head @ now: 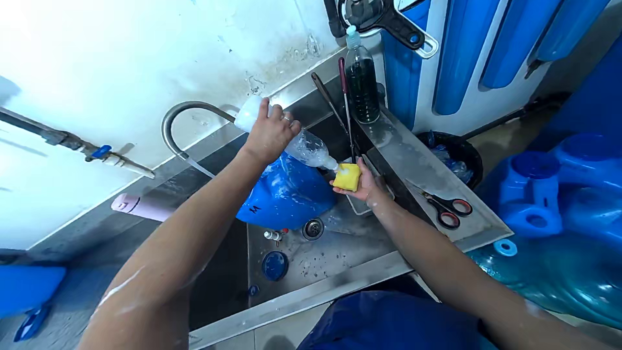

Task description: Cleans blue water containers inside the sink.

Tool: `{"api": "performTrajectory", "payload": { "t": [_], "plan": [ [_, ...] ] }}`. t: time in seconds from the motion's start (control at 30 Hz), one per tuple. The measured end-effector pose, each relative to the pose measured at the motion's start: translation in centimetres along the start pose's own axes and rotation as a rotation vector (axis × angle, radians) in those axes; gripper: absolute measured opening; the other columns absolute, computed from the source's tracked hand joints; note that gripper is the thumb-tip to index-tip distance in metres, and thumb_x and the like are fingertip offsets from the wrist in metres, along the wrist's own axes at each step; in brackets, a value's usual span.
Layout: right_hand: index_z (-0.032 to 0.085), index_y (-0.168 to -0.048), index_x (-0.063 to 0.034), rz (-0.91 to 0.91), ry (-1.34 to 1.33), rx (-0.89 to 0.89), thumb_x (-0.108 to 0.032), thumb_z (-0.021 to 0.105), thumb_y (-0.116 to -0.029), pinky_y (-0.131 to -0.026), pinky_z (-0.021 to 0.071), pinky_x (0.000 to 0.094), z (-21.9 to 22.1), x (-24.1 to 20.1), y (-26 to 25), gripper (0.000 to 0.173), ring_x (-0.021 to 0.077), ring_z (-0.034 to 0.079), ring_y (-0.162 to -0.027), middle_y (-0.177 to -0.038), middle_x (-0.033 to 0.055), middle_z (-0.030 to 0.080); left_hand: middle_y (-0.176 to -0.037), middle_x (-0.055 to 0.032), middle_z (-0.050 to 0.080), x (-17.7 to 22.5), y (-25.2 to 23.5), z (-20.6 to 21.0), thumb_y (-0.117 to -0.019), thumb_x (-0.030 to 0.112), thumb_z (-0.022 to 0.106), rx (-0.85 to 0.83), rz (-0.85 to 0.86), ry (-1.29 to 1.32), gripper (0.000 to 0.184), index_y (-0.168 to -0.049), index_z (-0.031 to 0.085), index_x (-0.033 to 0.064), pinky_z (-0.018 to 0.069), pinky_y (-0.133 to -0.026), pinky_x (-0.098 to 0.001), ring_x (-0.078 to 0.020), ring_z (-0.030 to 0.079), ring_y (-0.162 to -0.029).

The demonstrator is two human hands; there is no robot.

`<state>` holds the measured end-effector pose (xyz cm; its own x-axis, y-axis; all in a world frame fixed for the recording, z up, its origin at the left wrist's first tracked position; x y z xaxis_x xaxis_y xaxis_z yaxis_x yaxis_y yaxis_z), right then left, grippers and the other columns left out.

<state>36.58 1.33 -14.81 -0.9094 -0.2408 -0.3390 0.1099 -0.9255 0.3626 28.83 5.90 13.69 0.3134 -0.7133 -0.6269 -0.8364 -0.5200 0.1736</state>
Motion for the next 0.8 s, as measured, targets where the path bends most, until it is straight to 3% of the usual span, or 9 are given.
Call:
{"api": "performTrajectory", "payload": {
  "t": [0.13,0.37,0.5,0.57,0.63,0.67,0.73,0.8],
  "plan": [
    [0.048,-0.14,-0.0094,0.027,-0.03,-0.033,-0.073,0.018,-0.1014,-0.077,0.0604,0.0484,-0.2,0.3,-0.5,0.08,0.0384,0.068,-0.101,-0.121,0.0235,0.063,-0.114,-0.0283,0.067,-0.2,0.1,-0.6,-0.0947,-0.013,0.056,-0.029,-0.02,-0.004,0.033,-0.122,0.068,0.0013,0.029,-0.108,-0.0735,-0.0523,0.06,-0.115],
    [0.044,-0.143,-0.0099,0.012,-0.062,0.028,-0.068,0.023,-0.1039,-0.079,0.0601,0.0499,-0.4,-0.5,-0.4,0.073,0.0401,0.067,-0.103,-0.122,0.0253,0.061,-0.107,-0.0255,0.068,0.3,0.1,-0.9,-0.0952,-0.012,0.056,-0.052,0.008,-0.029,0.028,-0.115,0.07,0.0019,0.0337,-0.105,-0.07,-0.0478,0.064,-0.107],
    [0.046,-0.143,-0.0071,-0.002,-0.042,0.004,-0.05,0.029,-0.1107,-0.083,0.0605,0.043,-0.4,-1.0,-0.2,0.056,0.033,0.068,-0.105,-0.124,0.0215,0.062,-0.102,-0.0251,0.07,0.4,0.1,0.5,-0.0929,-0.009,0.062,-0.045,0.025,0.034,0.023,-0.109,0.073,0.0024,0.0371,-0.101,-0.0693,-0.0475,0.065,-0.105],
    [0.051,-0.131,-0.0071,0.007,0.007,0.028,-0.041,0.028,-0.1127,-0.072,0.0605,0.0305,-0.3,-0.8,0.4,0.044,0.0213,0.071,-0.088,-0.105,0.0138,0.067,-0.118,-0.0275,0.067,-0.2,-0.8,2.1,-0.0859,-0.002,0.073,-0.159,-0.095,0.255,0.038,-0.123,0.069,0.0029,0.0346,-0.104,-0.0702,-0.0493,0.06,-0.118],
    [0.05,-0.104,-0.01,0.005,0.078,0.052,-0.035,0.024,-0.1136,-0.051,0.0493,0.0207,0.3,0.1,1.3,0.037,0.0091,0.058,-0.059,-0.073,0.0017,0.057,-0.13,-0.0291,0.063,0.2,-2.9,3.5,-0.078,0.005,0.085,-0.085,-0.199,0.689,0.06,-0.134,0.062,-0.0017,0.0377,-0.107,-0.0678,-0.0469,0.057,-0.126],
    [0.047,-0.094,-0.0118,0.01,0.131,0.044,-0.036,0.023,-0.1139,-0.045,0.0445,0.0198,0.8,1.1,1.8,0.039,0.0068,0.051,-0.05,-0.062,-0.0018,0.051,-0.131,-0.0277,0.063,1.4,-4.3,4.2,-0.074,0.004,0.088,0.017,-0.239,0.969,0.07,-0.137,0.058,-0.0047,0.0424,-0.109,-0.0608,-0.0416,0.059,-0.126],
    [0.047,-0.087,-0.0113,0.061,0.304,0.035,-0.037,0.023,-0.114,-0.043,0.0429,0.0209,2.2,3.1,3.1,0.044,0.0063,0.047,-0.046,-0.057,-0.003,0.047,-0.131,-0.0241,0.064,5.4,-8.2,6.2,-0.0689,-0.003,0.089,0.237,-0.317,1.542,0.085,-0.144,0.049,-0.004,0.052,-0.105,-0.0479,-0.0315,0.064,-0.12],
    [0.053,-0.098,-0.0073,0.185,0.538,0.038,-0.026,0.026,-0.1138,-0.051,0.0492,0.0225,1.9,5.6,4.7,0.036,0.0074,0.054,-0.055,-0.067,-0.0003,0.053,-0.136,-0.0262,0.059,10.1,-13.2,8.4,-0.0712,0.0,0.089,0.375,-0.376,1.859,0.094,-0.151,0.039,-0.0006,0.0534,-0.104,-0.0471,-0.0326,0.062,-0.122]
  ]
}}
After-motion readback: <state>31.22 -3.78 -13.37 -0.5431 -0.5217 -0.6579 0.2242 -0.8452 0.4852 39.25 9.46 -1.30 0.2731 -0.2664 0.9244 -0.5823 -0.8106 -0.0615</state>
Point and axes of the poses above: each hand's wrist, its own y-axis away from the middle knuckle, its own z-axis out of the palm, x = y × z, the point moved 6 cm from there along -y, towards the middle knuckle
